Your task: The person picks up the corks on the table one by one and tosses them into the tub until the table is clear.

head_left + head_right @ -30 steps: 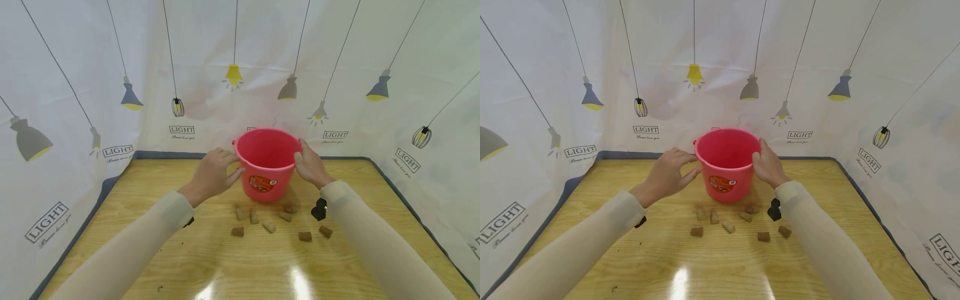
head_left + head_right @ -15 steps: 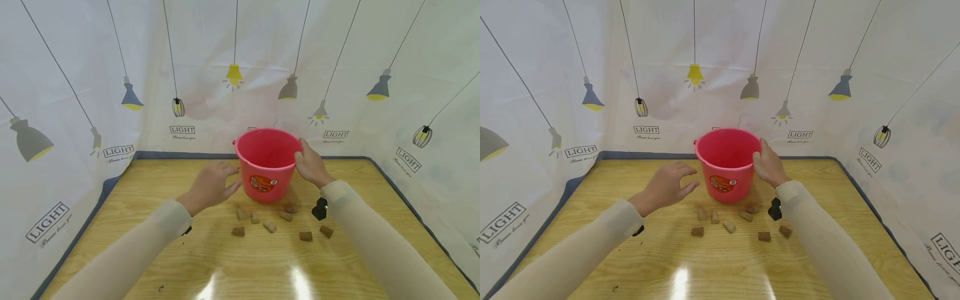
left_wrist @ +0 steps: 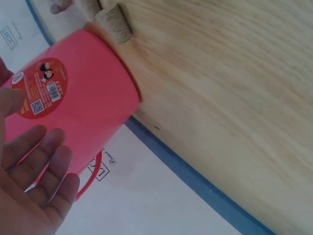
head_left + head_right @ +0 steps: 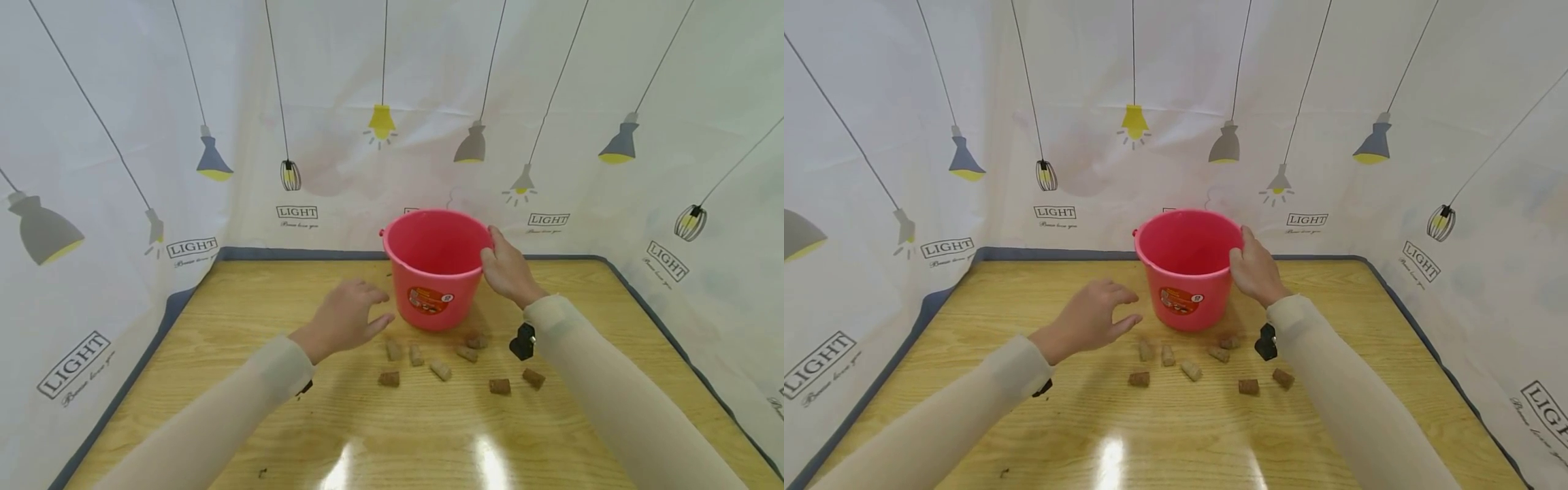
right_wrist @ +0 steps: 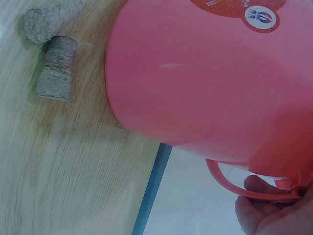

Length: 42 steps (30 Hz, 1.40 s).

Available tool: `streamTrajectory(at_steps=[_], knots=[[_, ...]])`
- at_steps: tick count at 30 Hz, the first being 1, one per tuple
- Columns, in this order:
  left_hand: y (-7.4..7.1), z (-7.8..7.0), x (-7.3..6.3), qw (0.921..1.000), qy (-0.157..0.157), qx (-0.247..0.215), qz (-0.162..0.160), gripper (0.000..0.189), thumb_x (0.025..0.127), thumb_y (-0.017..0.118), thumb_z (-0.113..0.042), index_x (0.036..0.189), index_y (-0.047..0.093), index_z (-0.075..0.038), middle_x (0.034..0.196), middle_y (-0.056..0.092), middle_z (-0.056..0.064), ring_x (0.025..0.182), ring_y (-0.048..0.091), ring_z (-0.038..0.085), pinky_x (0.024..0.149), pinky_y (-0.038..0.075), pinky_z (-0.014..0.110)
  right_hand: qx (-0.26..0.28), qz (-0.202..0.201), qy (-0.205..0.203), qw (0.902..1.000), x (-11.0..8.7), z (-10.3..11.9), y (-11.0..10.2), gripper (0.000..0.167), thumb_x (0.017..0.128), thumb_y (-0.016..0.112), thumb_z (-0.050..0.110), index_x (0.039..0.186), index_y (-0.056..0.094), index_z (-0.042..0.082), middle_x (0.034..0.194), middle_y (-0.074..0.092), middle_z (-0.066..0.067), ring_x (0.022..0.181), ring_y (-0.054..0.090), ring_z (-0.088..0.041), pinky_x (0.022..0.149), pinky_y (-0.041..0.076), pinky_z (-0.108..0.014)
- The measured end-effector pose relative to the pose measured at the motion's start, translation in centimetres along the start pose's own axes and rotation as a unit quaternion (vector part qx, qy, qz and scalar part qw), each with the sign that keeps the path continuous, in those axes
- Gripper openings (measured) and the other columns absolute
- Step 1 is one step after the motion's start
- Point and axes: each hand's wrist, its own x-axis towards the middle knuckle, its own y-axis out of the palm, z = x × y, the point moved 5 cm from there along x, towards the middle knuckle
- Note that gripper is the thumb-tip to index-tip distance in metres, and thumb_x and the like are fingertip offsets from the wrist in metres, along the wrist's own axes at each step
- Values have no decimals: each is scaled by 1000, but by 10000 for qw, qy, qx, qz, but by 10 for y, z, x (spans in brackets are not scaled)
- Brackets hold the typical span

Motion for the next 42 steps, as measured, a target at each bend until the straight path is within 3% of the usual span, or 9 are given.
streamTrajectory(at_steps=[11, 27, 30, 37, 42], knots=[[21, 2, -6, 9997, -74, -117, 184, 32, 90, 79, -37, 108, 79, -10, 107, 77, 2, 102, 69, 22, 93, 55, 40, 15, -38, 14, 10000, 1, -1, 0, 65, 106, 26, 25, 164, 9, 1, 169, 19, -18, 154, 19, -38, 123, 18, -58], [48, 2, -13, 9922, -544, -601, 950, 42, 91, 77, -37, 115, 76, -3, 112, 76, 9, 105, 68, 26, 96, 54, 43, -7, -53, -15, 10000, 1, 0, 1, 65, 106, 26, 24, 164, 10, 1, 168, 21, -18, 154, 20, -39, 122, 18, -58], [53, 3, -14, 9914, -544, -553, 1053, 42, 91, 77, -37, 115, 76, -2, 111, 76, 9, 103, 69, 26, 95, 54, 41, 0, -44, -20, 10000, 1, 0, 1, 65, 106, 26, 24, 164, 10, 1, 168, 20, -18, 154, 20, -38, 123, 18, -58], [56, -1, -14, 9924, -409, -635, 970, 39, 90, 78, -33, 109, 77, 1, 101, 77, 11, 90, 72, 23, 86, 57, 40, 7, -67, -44, 10000, 0, 0, 1, 65, 105, 26, 24, 164, 10, 1, 168, 21, -18, 154, 20, -38, 123, 18, -57], [59, -4, -12, 9906, -399, -590, 1166, 34, 90, 77, -32, 101, 78, -1, 97, 77, 10, 88, 72, 24, 83, 59, 38, 40, -28, -18, 10000, -1, 1, 0, 65, 106, 25, 24, 164, 9, 1, 169, 19, -17, 154, 19, -37, 123, 17, -57]])
